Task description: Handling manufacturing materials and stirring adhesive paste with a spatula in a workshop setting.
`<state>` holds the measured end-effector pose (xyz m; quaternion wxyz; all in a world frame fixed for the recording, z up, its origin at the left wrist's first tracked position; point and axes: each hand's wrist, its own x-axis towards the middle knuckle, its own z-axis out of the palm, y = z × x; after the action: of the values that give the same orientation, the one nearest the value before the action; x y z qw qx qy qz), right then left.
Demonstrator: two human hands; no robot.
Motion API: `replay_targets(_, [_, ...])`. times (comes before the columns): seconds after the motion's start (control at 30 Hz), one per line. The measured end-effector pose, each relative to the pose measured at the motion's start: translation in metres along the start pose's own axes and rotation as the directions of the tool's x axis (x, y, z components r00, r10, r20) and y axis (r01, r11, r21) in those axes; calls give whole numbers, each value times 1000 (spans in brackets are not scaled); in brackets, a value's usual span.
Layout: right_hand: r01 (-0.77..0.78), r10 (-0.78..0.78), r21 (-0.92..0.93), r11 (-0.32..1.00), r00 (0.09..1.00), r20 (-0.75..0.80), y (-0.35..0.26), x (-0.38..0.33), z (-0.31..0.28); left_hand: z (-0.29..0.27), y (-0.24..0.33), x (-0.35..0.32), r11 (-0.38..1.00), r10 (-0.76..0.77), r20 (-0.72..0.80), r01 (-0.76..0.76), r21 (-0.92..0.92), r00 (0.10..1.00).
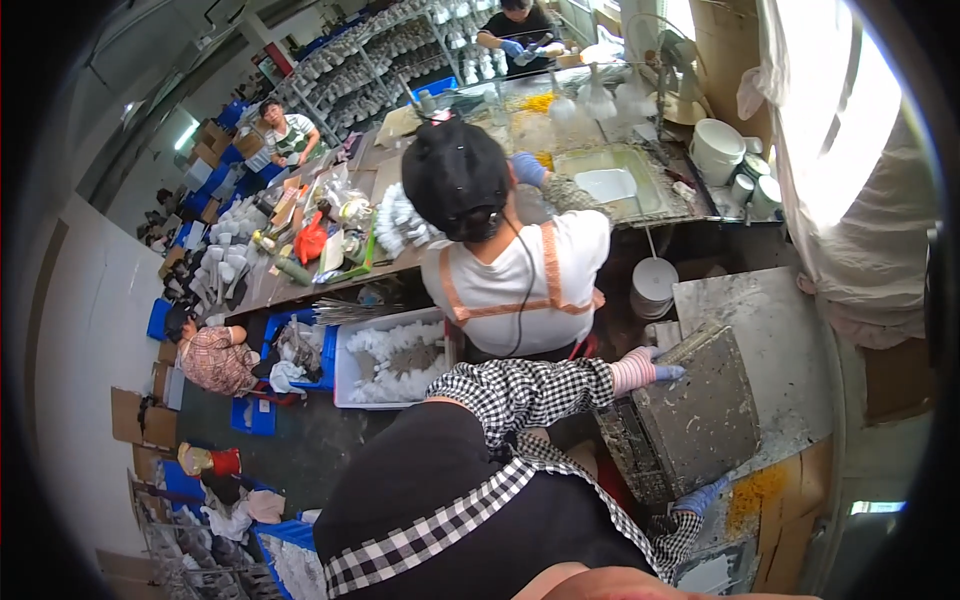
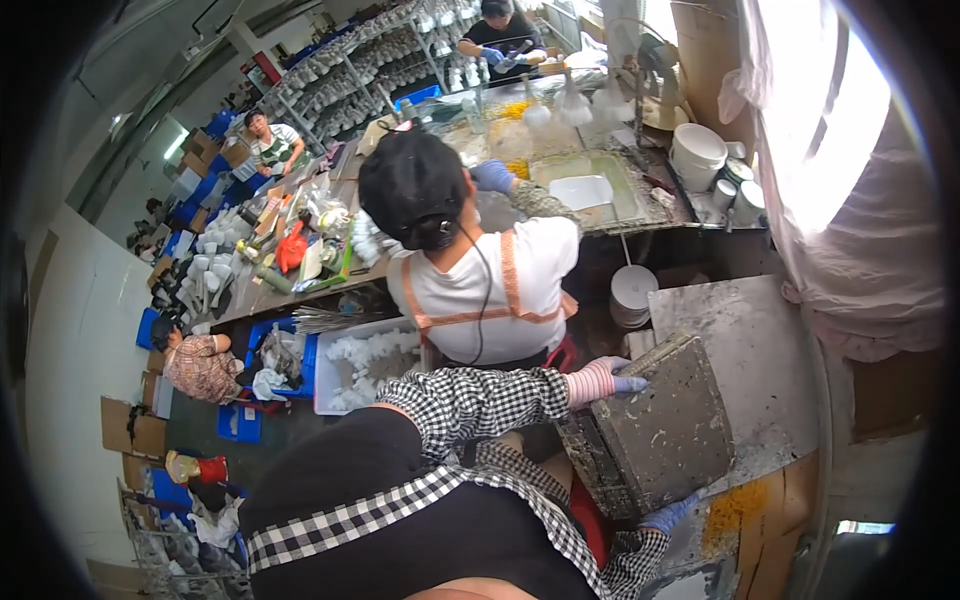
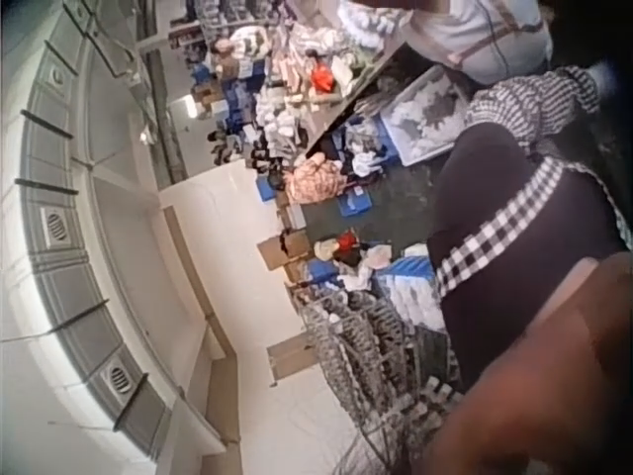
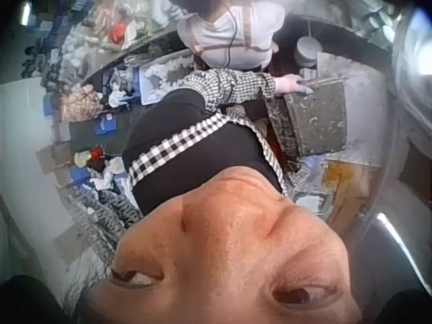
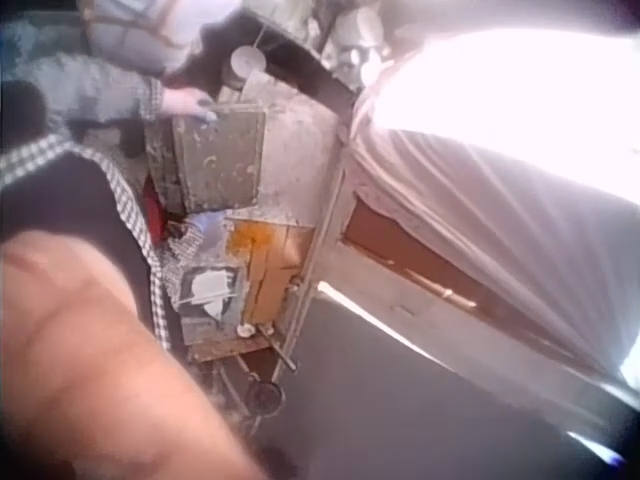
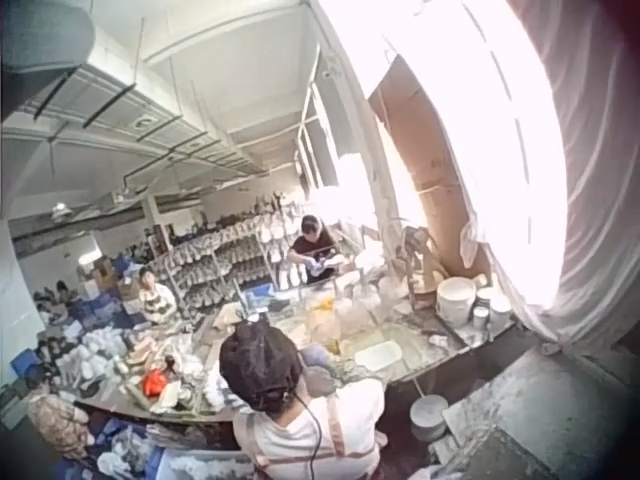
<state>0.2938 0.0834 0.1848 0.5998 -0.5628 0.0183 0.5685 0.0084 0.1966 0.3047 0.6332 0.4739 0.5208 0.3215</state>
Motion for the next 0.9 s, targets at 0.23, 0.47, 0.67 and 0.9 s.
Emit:
replay_targets(0.23, [-70,42,245,967,992,116,-14,-58,-74,34,-54,7,868,-209,422,366,-335,882])
replay_targets(0.47, [-72,-27,-299,952,949,-314,-4,90,-73,50,-82,98,925,-379,45,379,-9,925])
replay_targets(0.67, [66,-167,-347,935,948,-269,-35,115,-56,66,-92,171,898,-440,90,439,36,893])
replay_targets(0.9, [120,-347,-579,806,889,-299,-98,182,-14,90,-70,263,894,-371,-13,361,264,928])
